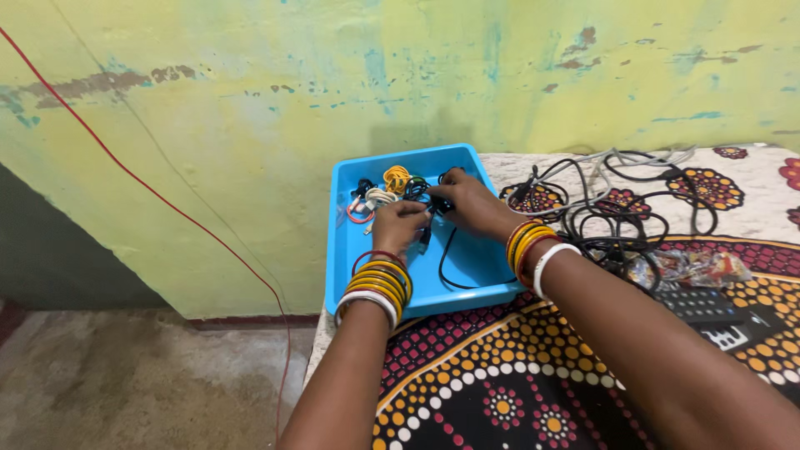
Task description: The person untangles several long black cables by hand, separating them from each other and placing some of the smaller, lighter-colored coiled cables into a blue plastic tray.
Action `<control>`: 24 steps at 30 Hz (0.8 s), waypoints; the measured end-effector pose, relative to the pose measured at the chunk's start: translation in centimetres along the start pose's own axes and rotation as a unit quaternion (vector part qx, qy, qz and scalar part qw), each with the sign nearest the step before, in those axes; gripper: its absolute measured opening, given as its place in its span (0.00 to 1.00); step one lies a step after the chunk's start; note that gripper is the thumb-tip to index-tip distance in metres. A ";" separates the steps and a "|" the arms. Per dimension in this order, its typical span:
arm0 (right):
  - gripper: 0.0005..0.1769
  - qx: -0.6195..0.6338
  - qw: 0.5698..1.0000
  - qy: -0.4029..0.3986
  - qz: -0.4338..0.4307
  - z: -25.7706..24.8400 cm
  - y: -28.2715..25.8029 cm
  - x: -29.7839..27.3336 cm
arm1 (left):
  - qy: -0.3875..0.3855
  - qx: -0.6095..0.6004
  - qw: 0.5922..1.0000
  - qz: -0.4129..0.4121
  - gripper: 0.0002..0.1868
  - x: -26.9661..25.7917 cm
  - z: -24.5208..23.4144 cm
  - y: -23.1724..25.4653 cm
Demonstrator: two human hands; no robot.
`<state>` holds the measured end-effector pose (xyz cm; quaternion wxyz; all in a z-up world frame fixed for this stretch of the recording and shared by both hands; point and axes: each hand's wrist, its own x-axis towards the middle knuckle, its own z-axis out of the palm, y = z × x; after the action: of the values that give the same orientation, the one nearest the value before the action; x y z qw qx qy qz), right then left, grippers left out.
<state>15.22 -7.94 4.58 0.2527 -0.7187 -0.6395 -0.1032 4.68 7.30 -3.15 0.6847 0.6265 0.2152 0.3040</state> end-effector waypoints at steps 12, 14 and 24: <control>0.25 0.006 0.992 -0.105 0.073 1.7 1.1 0.8 | -0.041 0.430 0.900 0.061 0.24 -1.3 1.1 4.4; 0.26 -0.023 0.996 -0.079 0.043 1.8 1.1 0.4 | -0.065 0.445 0.893 0.022 0.23 -2.1 1.1 5.1; 0.23 -0.129 0.980 -0.126 0.080 2.7 1.8 0.6 | -0.199 0.587 0.781 0.072 0.30 -4.0 1.3 4.7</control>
<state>16.59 -6.17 2.18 0.0829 -0.8014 -0.5878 -0.0731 1.95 3.79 1.30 0.1882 0.9675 0.1653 0.0355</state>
